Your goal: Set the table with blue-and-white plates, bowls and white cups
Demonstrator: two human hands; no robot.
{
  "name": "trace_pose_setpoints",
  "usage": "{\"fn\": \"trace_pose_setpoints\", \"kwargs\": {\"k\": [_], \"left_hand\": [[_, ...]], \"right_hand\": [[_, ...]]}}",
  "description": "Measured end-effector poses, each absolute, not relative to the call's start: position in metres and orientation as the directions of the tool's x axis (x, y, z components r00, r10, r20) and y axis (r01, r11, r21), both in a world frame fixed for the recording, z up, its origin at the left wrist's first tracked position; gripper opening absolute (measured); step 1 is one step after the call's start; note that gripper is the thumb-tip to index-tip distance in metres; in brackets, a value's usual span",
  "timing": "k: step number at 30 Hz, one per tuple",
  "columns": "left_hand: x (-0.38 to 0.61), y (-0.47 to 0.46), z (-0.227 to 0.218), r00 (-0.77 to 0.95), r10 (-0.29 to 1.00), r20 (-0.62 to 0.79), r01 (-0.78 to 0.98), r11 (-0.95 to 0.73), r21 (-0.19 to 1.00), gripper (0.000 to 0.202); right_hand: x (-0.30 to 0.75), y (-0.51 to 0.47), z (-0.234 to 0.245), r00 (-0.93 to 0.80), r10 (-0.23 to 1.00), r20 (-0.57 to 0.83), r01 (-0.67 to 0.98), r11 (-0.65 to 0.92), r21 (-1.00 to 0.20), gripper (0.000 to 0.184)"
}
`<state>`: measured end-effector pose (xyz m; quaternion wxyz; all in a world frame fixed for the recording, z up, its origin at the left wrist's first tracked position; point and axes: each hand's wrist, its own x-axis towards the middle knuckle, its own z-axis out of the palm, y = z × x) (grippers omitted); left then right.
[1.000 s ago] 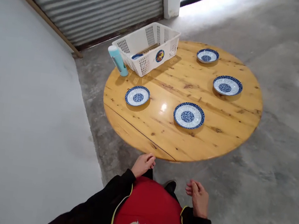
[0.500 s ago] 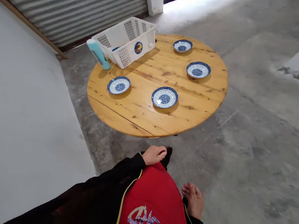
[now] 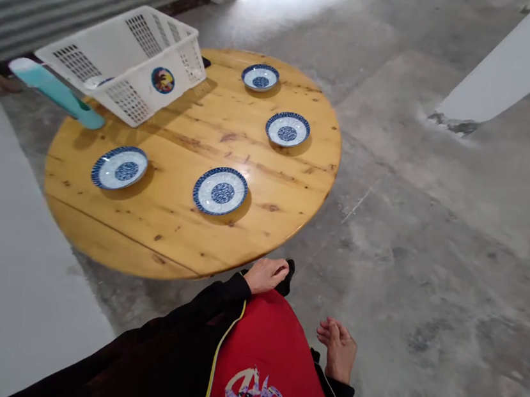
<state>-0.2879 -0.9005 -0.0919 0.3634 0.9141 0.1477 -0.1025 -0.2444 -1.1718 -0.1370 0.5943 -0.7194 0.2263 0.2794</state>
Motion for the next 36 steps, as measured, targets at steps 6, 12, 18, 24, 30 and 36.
{"fn": "trace_pose_setpoints", "kwargs": {"k": [6,12,18,24,30,36], "left_hand": [[-0.192,-0.893,-0.084,0.940,0.239,-0.242,0.339,-0.612,0.714,0.024],[-0.156,-0.894,-0.083,0.919,0.276,-0.281,0.392,-0.563,0.728,0.023],[-0.124,-0.904,-0.089,0.866,0.338,-0.368,0.497,-0.503,0.707,0.022],[-0.024,-0.918,-0.075,0.848,0.422,-0.321,0.510,-0.486,0.710,0.023],[0.074,-0.940,-0.063,0.831,0.478,-0.283,0.522,-0.497,0.693,0.025],[0.122,-0.945,-0.065,0.816,0.496,-0.298,0.564,-0.569,0.599,0.024]], "right_hand": [[-0.150,-1.164,-0.125,0.772,0.038,-0.635,-0.609,-0.243,-0.755,0.056],[-0.104,-1.156,-0.127,0.719,0.031,-0.694,-0.660,-0.282,-0.697,0.057],[-0.046,-1.124,-0.128,0.635,0.294,-0.715,-0.586,-0.421,-0.693,0.054],[0.083,-1.132,-0.123,0.720,0.354,-0.597,-0.449,-0.417,-0.790,0.055],[0.211,-1.167,-0.122,0.793,0.341,-0.505,-0.371,-0.388,-0.844,0.055],[0.278,-1.146,-0.131,0.749,0.403,-0.526,-0.382,-0.386,-0.840,0.056]]}}
